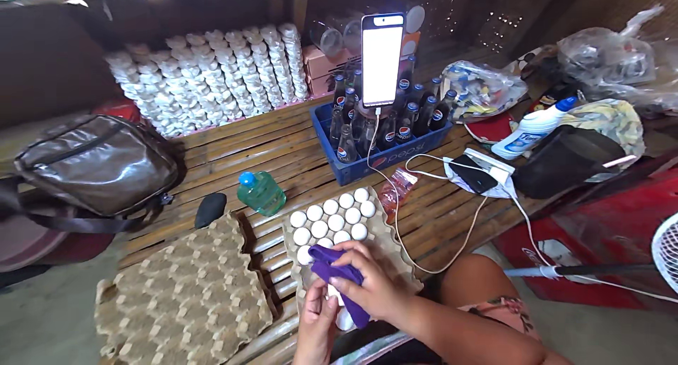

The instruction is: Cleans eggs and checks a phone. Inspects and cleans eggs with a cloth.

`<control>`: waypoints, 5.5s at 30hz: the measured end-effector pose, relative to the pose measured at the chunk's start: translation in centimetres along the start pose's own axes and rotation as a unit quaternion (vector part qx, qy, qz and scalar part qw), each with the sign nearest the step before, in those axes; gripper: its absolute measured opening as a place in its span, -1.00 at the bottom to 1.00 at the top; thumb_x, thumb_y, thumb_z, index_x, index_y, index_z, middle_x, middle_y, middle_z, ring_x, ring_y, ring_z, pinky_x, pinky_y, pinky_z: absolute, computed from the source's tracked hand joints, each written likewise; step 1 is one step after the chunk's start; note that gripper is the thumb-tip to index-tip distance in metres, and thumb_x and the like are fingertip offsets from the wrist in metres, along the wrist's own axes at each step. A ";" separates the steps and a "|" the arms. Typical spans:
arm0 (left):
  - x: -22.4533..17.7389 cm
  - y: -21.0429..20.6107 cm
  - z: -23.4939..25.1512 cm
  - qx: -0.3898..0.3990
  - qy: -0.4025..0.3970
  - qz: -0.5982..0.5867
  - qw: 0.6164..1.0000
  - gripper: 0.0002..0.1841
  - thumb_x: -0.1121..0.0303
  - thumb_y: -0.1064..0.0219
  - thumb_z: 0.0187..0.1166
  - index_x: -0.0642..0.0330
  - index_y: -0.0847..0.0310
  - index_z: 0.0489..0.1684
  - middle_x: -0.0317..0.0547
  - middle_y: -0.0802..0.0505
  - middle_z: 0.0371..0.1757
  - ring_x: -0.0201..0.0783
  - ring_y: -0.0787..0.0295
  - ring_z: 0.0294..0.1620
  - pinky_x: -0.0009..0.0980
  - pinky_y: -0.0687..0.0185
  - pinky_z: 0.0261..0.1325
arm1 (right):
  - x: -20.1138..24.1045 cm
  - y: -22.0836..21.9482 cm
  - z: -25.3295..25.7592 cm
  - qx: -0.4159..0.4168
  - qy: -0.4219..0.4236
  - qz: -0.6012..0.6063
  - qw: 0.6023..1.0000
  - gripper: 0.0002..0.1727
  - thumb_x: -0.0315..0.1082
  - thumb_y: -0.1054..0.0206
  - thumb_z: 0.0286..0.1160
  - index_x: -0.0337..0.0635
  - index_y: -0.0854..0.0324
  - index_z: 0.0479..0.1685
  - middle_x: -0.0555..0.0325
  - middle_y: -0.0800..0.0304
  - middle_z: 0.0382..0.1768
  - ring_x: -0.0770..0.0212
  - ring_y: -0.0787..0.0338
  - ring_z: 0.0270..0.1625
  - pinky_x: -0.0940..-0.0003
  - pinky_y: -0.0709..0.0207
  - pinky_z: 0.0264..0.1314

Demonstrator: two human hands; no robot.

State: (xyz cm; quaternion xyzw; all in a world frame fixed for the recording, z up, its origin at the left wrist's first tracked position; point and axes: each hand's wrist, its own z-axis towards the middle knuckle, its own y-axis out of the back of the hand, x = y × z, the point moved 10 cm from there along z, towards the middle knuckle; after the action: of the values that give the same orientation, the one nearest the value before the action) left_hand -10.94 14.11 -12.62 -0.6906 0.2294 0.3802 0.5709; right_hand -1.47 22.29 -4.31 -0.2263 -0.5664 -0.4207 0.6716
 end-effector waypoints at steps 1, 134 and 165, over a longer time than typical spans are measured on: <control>0.0 -0.1 0.0 0.007 -0.005 0.018 1.000 -0.59 0.14 -0.54 0.43 -0.18 -0.70 0.27 -0.32 -0.88 0.12 -0.39 -0.83 0.09 -0.34 -0.77 0.21 | -0.6 0.3 0.2 -0.002 -0.036 0.030 0.999 -0.70 -0.24 -0.41 0.54 -0.29 -0.73 0.05 -0.08 -0.64 0.32 0.23 -0.59 0.44 0.31 -0.51 0.48; 1.8 0.4 -0.7 -0.063 0.148 -0.011 0.987 -0.35 0.11 0.49 0.80 -0.04 -0.69 -0.30 -0.26 -0.83 -0.57 -0.48 -0.72 -0.61 -0.54 -0.69 -0.45 | -0.3 -1.9 -0.6 0.114 0.025 -0.050 0.992 -0.51 -0.35 -0.54 0.33 -0.25 -0.65 0.31 -0.15 -0.66 0.35 0.08 -0.62 0.47 0.20 -0.53 0.53; 4.5 -1.2 -1.5 0.041 0.189 -0.042 0.980 -0.44 -0.26 0.06 0.70 -0.16 -0.82 -0.30 -0.33 -0.82 -0.58 -0.45 -0.74 -0.56 -0.47 -0.69 -0.36 | -1.2 -1.4 -0.5 0.144 -0.002 -0.065 0.987 -0.68 -0.15 -0.35 0.62 -0.12 -0.79 0.17 -0.09 -0.72 0.34 0.03 -0.67 0.44 0.05 -0.52 0.49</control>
State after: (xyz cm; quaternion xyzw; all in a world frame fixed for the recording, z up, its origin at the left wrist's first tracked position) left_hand -6.95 13.48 -15.31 -0.7353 0.3193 0.2087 0.5602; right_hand -2.36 21.45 -5.83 -0.0904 -0.6358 -0.3773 0.6672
